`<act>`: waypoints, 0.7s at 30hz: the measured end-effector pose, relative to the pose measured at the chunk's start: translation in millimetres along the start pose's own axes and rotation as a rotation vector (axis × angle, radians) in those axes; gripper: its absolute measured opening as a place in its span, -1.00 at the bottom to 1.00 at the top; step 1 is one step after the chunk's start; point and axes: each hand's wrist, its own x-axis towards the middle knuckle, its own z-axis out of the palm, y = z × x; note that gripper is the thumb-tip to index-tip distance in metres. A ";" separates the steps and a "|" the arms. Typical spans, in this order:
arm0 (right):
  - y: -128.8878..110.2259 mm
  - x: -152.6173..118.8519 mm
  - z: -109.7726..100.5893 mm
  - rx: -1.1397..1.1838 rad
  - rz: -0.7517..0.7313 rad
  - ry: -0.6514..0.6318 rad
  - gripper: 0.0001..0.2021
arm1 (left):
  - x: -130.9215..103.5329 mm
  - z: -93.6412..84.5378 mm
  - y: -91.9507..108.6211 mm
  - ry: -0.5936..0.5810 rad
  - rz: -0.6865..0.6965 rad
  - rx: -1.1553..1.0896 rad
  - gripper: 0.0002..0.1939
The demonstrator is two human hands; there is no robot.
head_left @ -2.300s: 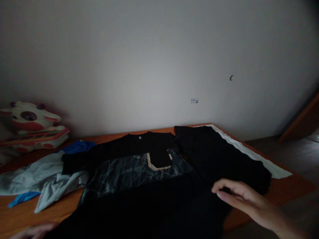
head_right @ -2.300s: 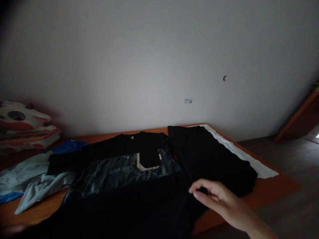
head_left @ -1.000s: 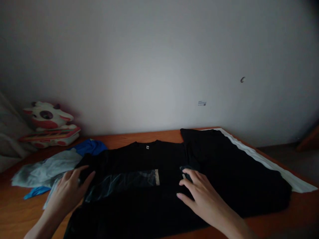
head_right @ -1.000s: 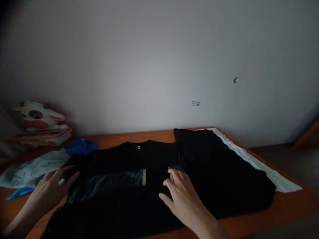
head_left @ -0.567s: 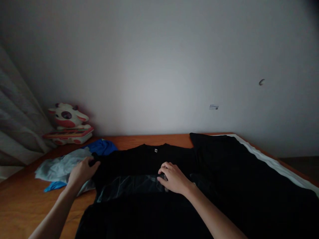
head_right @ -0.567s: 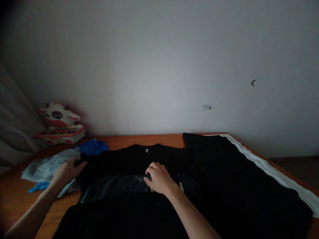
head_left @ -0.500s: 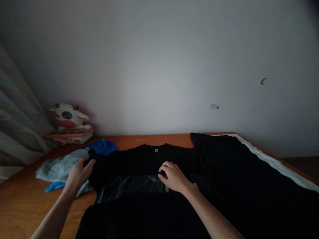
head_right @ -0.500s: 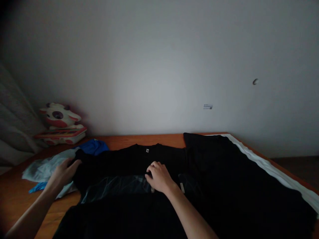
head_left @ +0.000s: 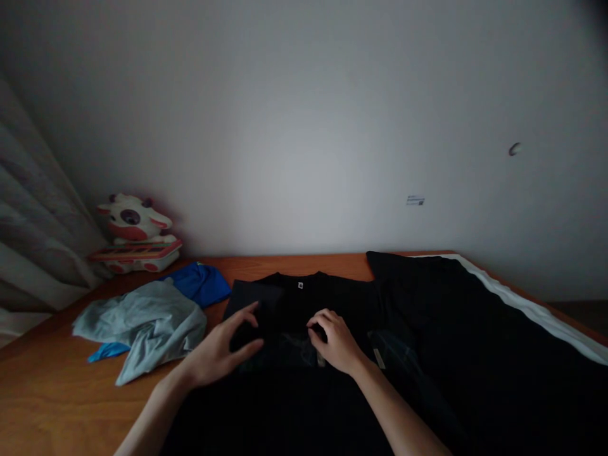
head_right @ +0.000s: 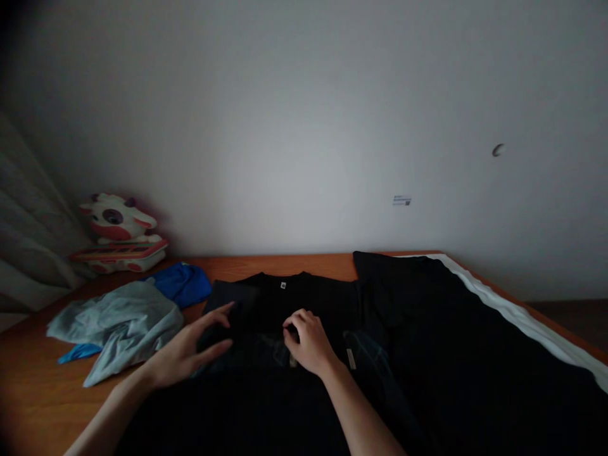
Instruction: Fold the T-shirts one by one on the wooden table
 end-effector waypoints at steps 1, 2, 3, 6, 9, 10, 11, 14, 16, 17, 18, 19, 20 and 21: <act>-1.3 -0.8 -0.6 0.004 -0.005 -0.005 -0.88 | -2.4 9.1 3.3 -0.094 0.065 0.091 -0.65; -3.1 -1.5 -1.5 0.005 -0.011 -0.015 -0.89 | -5.4 16.9 4.8 -0.137 0.097 0.168 -0.63; -5.3 -2.1 -3.0 0.000 -0.015 -0.027 -0.89 | -8.7 23.2 4.9 -0.151 0.111 0.227 -0.62; -14.3 -2.9 -9.1 -0.057 -0.043 -0.061 -0.90 | -19.0 29.9 1.4 -0.121 0.159 0.304 -0.58; -23.1 -3.5 -14.5 -0.104 -0.077 -0.099 -0.79 | -29.0 21.4 0.5 -0.028 0.145 0.335 -0.62; -25.5 -4.0 -15.4 -0.097 -0.088 -0.126 -0.74 | -32.7 17.1 1.0 -0.005 0.112 0.344 -0.66; -27.5 -4.6 -15.8 -0.077 -0.099 -0.161 -0.69 | -37.0 12.8 1.5 0.010 0.069 0.355 -0.67; -31.4 -7.3 -14.5 0.013 -0.130 -0.275 -0.59 | -52.9 3.0 0.5 -0.022 -0.058 0.374 -0.63; -32.2 -8.7 -12.4 0.055 -0.133 -0.325 -0.61 | -63.7 -0.5 -2.4 -0.044 -0.125 0.375 -0.60; -32.1 -9.2 -11.3 0.071 -0.133 -0.337 -0.65 | -68.2 -1.8 -4.3 -0.047 -0.156 0.374 -0.59; -31.8 -9.5 -10.4 0.091 -0.137 -0.347 -0.70 | -71.9 -3.1 -6.5 -0.048 -0.181 0.371 -0.59; -31.3 -9.7 -9.9 0.116 -0.142 -0.354 -0.76 | -75.0 -4.5 -8.9 -0.055 -0.202 0.360 -0.59; -30.8 -9.8 -9.9 0.149 -0.142 -0.362 -0.81 | -77.9 -6.3 -11.9 -0.075 -0.215 0.340 -0.61; -30.5 -9.9 -10.6 0.191 -0.135 -0.374 -0.83 | -81.0 -8.3 -15.4 -0.109 -0.224 0.310 -0.63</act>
